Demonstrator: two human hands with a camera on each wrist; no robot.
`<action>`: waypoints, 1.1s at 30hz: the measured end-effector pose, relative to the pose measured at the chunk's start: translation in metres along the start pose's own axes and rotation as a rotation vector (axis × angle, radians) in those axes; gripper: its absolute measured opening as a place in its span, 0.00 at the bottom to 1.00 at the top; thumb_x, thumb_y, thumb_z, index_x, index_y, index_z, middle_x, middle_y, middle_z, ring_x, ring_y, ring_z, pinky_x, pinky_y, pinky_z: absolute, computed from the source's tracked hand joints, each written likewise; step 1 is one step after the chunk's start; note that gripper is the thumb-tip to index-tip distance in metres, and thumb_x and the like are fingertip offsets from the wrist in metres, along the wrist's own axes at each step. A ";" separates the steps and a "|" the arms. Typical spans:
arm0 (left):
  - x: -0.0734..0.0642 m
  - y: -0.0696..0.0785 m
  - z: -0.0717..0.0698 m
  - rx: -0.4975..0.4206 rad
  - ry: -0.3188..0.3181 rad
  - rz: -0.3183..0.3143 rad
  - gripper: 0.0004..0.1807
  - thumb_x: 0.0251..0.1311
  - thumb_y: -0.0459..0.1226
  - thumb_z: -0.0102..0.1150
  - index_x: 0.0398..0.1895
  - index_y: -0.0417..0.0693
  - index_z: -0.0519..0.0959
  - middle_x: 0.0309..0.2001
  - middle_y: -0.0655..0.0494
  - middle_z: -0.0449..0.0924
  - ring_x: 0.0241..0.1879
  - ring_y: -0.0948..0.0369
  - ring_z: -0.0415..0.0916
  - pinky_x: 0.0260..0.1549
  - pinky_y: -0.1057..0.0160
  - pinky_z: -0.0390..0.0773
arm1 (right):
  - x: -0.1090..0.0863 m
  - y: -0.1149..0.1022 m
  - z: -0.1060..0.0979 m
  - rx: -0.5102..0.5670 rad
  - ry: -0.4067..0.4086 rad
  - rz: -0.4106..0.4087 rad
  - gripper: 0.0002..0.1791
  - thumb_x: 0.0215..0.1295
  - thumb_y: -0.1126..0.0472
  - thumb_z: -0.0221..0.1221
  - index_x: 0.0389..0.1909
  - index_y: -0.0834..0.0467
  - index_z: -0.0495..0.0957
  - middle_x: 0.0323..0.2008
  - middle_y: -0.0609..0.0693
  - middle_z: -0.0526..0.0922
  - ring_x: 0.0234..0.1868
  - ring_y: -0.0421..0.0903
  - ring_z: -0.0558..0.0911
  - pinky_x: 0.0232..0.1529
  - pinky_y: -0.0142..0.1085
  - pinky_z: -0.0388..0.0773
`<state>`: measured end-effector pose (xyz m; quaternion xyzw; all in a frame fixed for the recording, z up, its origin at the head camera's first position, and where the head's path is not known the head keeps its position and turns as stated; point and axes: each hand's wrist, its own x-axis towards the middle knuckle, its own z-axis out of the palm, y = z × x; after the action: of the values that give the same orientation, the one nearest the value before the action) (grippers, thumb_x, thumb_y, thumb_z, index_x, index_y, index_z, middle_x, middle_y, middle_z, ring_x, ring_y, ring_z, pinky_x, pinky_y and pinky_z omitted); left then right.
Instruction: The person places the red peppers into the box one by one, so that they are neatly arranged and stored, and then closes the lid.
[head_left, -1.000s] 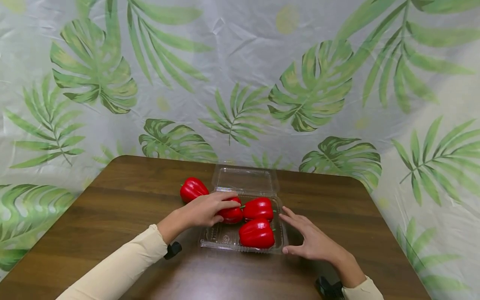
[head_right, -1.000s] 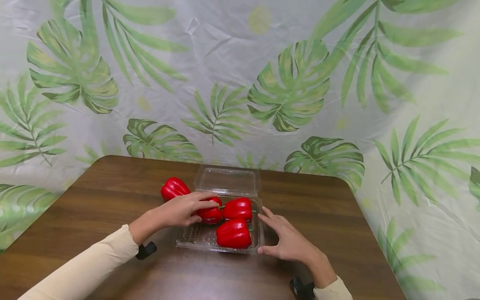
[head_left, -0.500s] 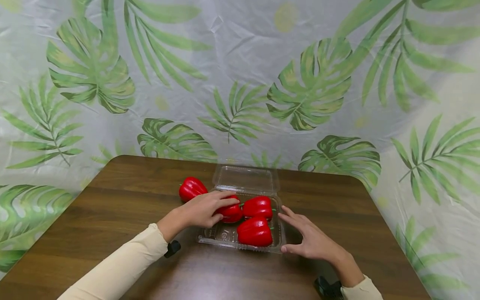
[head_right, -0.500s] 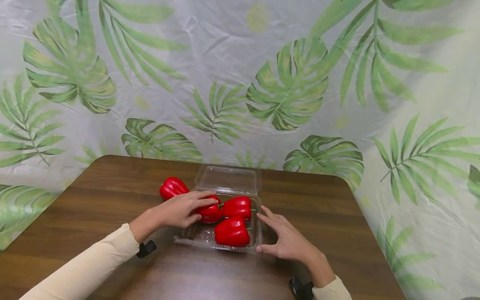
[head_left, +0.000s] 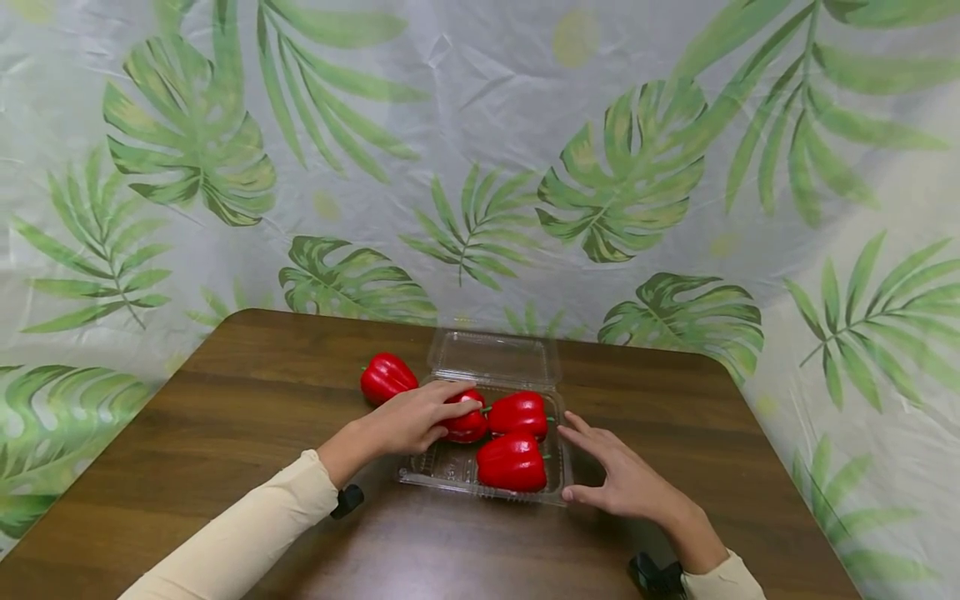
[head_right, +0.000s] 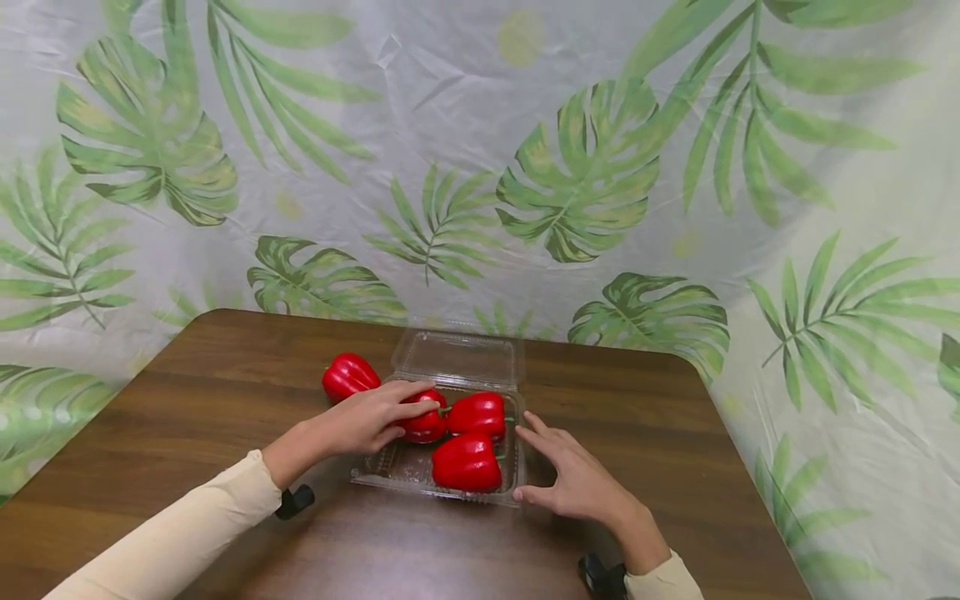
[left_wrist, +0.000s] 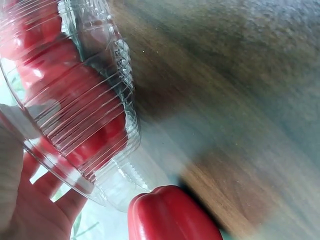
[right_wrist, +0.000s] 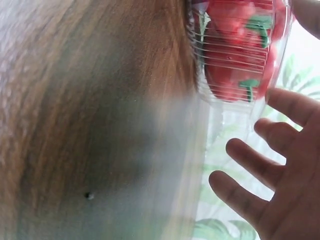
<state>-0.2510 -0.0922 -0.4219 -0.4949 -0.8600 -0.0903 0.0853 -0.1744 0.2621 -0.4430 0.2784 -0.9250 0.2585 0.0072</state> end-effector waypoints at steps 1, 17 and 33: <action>0.000 0.000 0.000 0.001 0.002 -0.001 0.32 0.59 0.33 0.65 0.68 0.55 0.71 0.71 0.45 0.67 0.68 0.47 0.70 0.61 0.49 0.77 | 0.000 0.000 0.000 -0.002 0.002 -0.001 0.45 0.58 0.41 0.66 0.71 0.59 0.66 0.76 0.59 0.61 0.67 0.61 0.71 0.58 0.63 0.73; -0.003 0.000 0.003 -0.025 0.016 -0.023 0.35 0.56 0.33 0.66 0.70 0.51 0.70 0.72 0.44 0.67 0.69 0.48 0.69 0.62 0.49 0.77 | 0.000 0.000 -0.001 -0.003 0.006 -0.012 0.44 0.58 0.42 0.66 0.71 0.60 0.66 0.75 0.61 0.61 0.67 0.62 0.70 0.59 0.64 0.73; -0.040 -0.040 -0.029 -0.134 0.192 -0.344 0.32 0.62 0.36 0.60 0.71 0.46 0.68 0.73 0.46 0.66 0.69 0.45 0.67 0.63 0.43 0.73 | 0.000 -0.001 -0.001 -0.005 0.000 -0.003 0.45 0.58 0.41 0.66 0.71 0.60 0.66 0.76 0.61 0.60 0.67 0.63 0.70 0.58 0.64 0.73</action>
<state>-0.2642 -0.1526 -0.4056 -0.3345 -0.9118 -0.2073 0.1173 -0.1741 0.2618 -0.4419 0.2800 -0.9252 0.2559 0.0084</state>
